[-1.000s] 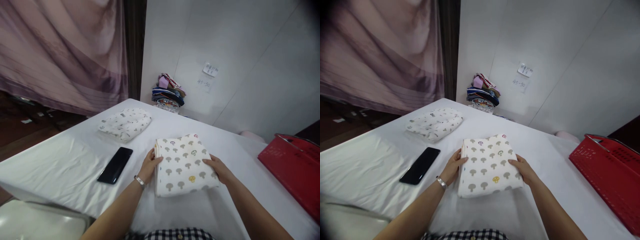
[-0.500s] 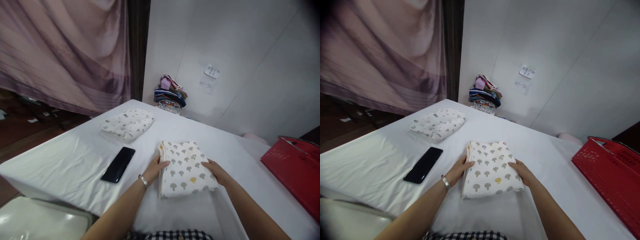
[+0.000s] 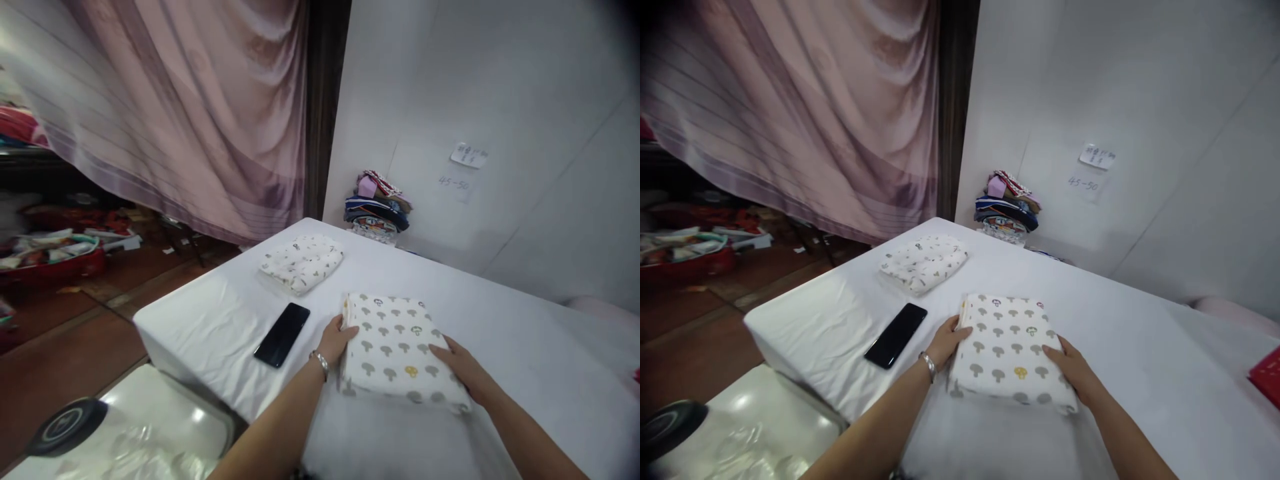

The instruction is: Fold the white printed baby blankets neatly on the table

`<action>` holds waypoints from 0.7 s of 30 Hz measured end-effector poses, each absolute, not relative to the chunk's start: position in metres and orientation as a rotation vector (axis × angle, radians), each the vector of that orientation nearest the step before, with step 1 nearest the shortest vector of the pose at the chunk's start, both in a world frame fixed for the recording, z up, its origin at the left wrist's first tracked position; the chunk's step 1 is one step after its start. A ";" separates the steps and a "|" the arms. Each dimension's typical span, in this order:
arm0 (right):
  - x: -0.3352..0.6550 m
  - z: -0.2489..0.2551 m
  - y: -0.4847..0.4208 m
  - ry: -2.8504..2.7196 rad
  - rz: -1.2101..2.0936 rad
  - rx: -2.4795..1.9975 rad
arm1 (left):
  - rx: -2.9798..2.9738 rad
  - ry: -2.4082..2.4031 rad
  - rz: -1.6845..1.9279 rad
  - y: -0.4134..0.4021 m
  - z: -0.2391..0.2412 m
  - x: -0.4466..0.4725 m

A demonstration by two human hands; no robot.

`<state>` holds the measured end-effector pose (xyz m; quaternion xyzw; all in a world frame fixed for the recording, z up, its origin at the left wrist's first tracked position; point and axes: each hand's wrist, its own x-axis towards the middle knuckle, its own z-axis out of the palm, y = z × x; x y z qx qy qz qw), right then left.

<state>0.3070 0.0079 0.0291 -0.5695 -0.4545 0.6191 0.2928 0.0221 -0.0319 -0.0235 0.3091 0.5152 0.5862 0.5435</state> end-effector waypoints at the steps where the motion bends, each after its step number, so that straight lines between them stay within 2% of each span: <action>1: 0.306 0.028 0.010 -1.255 1.603 -1.547 | 0.717 1.237 1.392 -0.031 -0.025 0.022; 4: 0.309 0.022 0.016 -1.429 1.345 -1.697 | 0.698 1.239 1.401 -0.030 -0.026 0.024; 6: 0.312 0.017 0.017 -1.602 1.034 -1.791 | 0.688 1.242 1.390 -0.030 -0.023 0.025; 9: 0.306 0.011 0.006 -1.886 0.623 -1.665 | 0.668 1.238 1.380 -0.030 -0.020 0.026; 16: 0.246 0.012 -0.044 -2.581 0.387 -0.866 | 0.713 1.244 1.416 -0.030 -0.024 0.026; 21: 0.220 0.004 -0.053 -2.784 0.300 -0.749 | 0.707 1.275 1.398 -0.028 -0.027 0.025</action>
